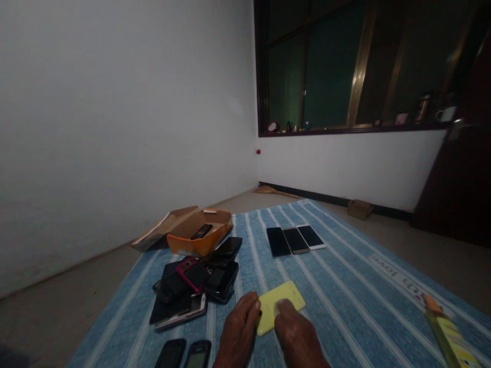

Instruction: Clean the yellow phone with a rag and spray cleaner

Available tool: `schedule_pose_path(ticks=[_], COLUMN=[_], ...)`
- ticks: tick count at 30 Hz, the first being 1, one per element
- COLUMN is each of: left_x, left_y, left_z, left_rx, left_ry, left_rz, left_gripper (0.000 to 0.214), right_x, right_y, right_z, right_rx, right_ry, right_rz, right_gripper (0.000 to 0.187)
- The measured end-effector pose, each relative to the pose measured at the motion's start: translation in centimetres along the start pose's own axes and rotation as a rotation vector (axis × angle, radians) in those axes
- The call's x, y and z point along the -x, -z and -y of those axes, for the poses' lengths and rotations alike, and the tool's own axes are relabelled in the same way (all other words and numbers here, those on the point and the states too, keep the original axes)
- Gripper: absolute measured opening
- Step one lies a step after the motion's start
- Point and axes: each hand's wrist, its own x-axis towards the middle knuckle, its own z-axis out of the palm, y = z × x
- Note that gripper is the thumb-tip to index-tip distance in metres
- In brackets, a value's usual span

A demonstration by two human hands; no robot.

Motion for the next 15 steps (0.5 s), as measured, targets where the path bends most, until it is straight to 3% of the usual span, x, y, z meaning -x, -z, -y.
schedule_pose_path(ticks=[4,7,11,15], left_x=[0.0,0.0,0.0,-0.1], left_y=[0.1,0.2,0.2,0.2], left_z=[-0.5,-0.5,0.2,1.2], left_rx=[0.024,0.05,0.076,0.111], left_ry=[0.007,0.028,0.07,0.099], left_rz=[0.009,0.003,-0.003,-0.037], left_gripper=[0.038,0.038,0.041,0.045], right_x=[0.1,0.1,0.2,0.1], right_y=[-0.8,-1.7,-3.5,-5.1], right_z=[1.0,2.1,3.7,4.6], right_rx=[-0.039,-0.154,-0.227,-0.22], right_ry=[0.016,0.034,-0.097,0.094], right_rz=[-0.089,-0.041,-0.025,-0.107], right_gripper=[0.03,0.03,0.036,0.037])
